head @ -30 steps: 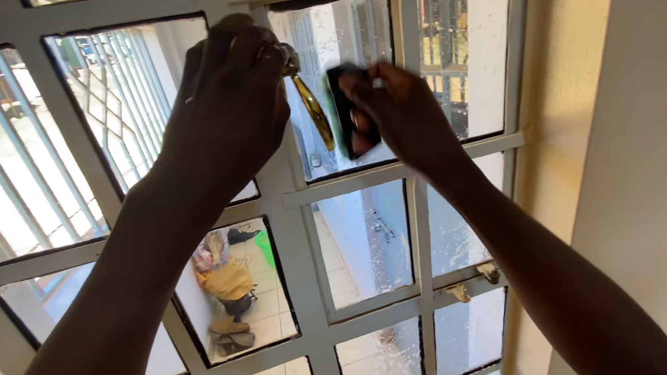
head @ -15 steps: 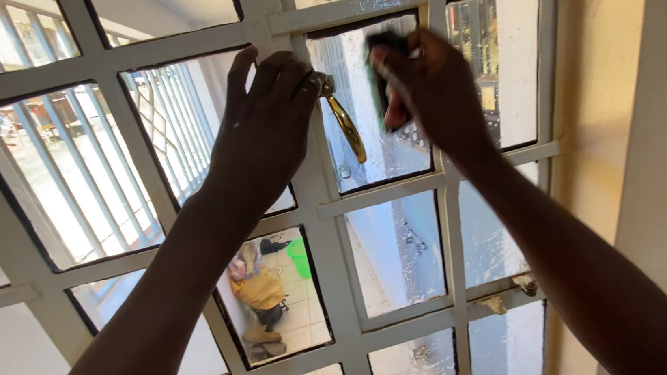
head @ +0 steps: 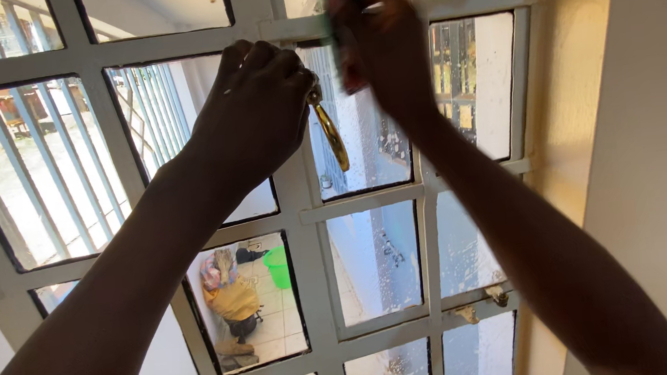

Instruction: The person scrubs a multi-pane glass door with a brush and soapy water, then wipes the panes and frame with a cloth. They repeatedly dip the brush and cloth into buckets on the floor and continue cleaning different sections of the door.

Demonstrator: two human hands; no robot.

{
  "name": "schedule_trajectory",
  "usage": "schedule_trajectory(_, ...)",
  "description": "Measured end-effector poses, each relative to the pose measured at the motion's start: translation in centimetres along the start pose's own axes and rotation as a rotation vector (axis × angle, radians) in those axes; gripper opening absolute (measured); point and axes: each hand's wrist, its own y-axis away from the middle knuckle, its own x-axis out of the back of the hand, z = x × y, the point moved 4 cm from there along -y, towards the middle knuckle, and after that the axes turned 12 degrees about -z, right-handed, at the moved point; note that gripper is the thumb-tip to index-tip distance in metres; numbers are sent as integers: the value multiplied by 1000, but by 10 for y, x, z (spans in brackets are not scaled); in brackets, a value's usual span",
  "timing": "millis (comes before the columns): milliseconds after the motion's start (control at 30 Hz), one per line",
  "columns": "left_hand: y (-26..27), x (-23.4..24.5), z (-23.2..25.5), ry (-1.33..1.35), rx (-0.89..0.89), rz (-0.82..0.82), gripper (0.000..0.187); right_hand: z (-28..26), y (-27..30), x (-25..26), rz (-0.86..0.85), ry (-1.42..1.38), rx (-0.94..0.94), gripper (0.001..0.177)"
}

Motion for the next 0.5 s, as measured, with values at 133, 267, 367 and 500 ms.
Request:
schedule_trajectory(133,-2,6,0,25,37,-57,28,-14,-16,-5,-22,264,-3,27)
schedule_trajectory(267,5,18,-7,34,-13,21,38,-41,-42,23,17,782,170,29)
schedule_trajectory(367,-6,23,-18,-13,-12,55,37,-43,-47,19,-41,1027,225,29)
schedule_trajectory(500,-32,19,-28,-94,-26,84,37,-25,-72,6,-160,988,216,33)
